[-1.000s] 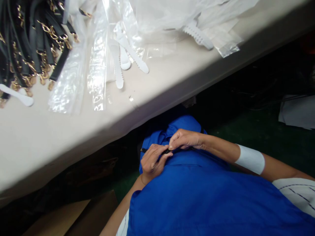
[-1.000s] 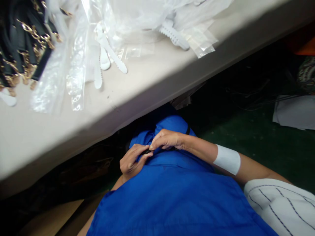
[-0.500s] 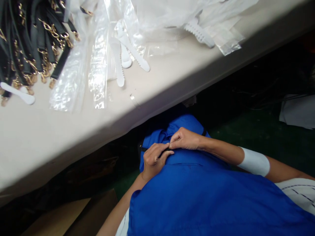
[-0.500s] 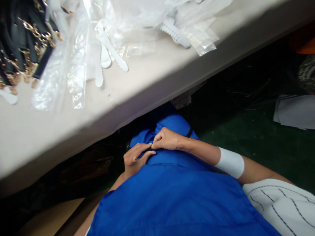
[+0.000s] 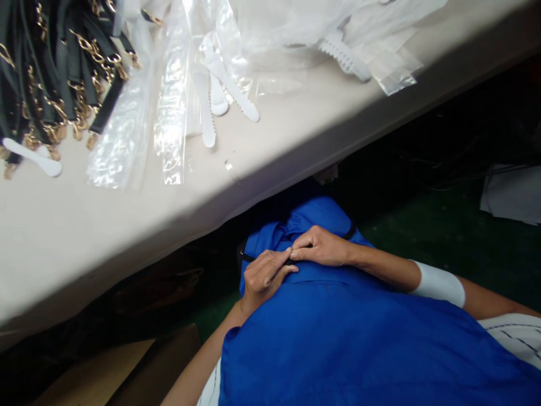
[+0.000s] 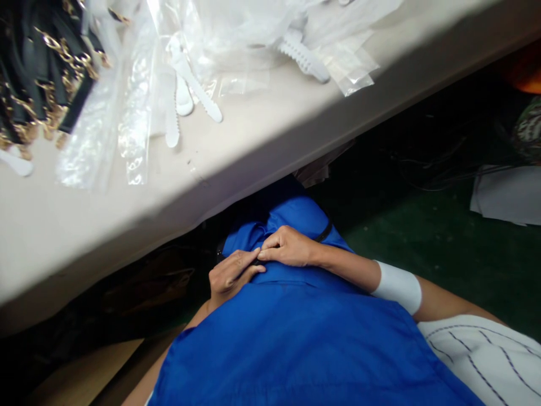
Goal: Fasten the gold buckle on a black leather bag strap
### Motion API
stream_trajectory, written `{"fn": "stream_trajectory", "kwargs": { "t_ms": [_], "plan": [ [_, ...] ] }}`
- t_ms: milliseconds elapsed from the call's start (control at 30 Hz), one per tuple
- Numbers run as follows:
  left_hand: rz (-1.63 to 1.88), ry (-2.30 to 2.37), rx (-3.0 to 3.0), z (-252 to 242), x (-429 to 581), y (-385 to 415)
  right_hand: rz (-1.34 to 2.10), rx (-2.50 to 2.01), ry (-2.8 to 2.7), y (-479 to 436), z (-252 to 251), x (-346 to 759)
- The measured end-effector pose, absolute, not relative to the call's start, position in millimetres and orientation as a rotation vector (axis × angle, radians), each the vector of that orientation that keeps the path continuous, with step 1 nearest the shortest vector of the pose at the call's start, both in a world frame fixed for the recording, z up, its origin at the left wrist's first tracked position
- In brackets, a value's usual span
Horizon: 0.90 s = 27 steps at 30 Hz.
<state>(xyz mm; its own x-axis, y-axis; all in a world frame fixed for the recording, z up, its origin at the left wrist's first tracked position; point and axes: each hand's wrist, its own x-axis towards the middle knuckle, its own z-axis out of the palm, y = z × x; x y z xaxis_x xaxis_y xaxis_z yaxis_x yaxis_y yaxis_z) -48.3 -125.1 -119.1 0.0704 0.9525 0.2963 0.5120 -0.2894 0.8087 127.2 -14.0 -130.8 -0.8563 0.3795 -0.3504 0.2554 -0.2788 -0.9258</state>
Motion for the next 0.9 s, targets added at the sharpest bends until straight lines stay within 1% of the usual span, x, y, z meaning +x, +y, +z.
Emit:
{"fn": "stream_trajectory", "kwargs": {
  "t_ms": [100,200,333,400,467,567,733,900],
  "plan": [
    [1.135,1.42,1.835,-115,-45,-122,2.407,-0.767,-1.75,-10,-132,130],
    [1.05,1.471,1.632,-112,-44,-119,2.468,-0.795,-1.696,-8,-133,133],
    [0.986,1.764,1.422,-112,-45,-120,2.302,-0.889,-1.759,-15,-127,132],
    [1.011,1.796,1.455,-113,-46,-122,2.218,-0.897,-1.83,-19,-123,131],
    [1.056,1.724,1.527,-114,-48,-123,2.157,-0.892,-1.9,-22,-119,132],
    [1.086,1.599,1.572,-115,-52,-126,2.179,-0.832,-1.927,-23,-116,136],
    [0.992,1.528,1.658,-114,-57,-128,2.262,-0.839,-1.886,-22,-116,138],
    [0.927,1.521,1.79,-103,-58,-123,2.184,-0.919,-1.896,-25,-116,135]
  ]
}}
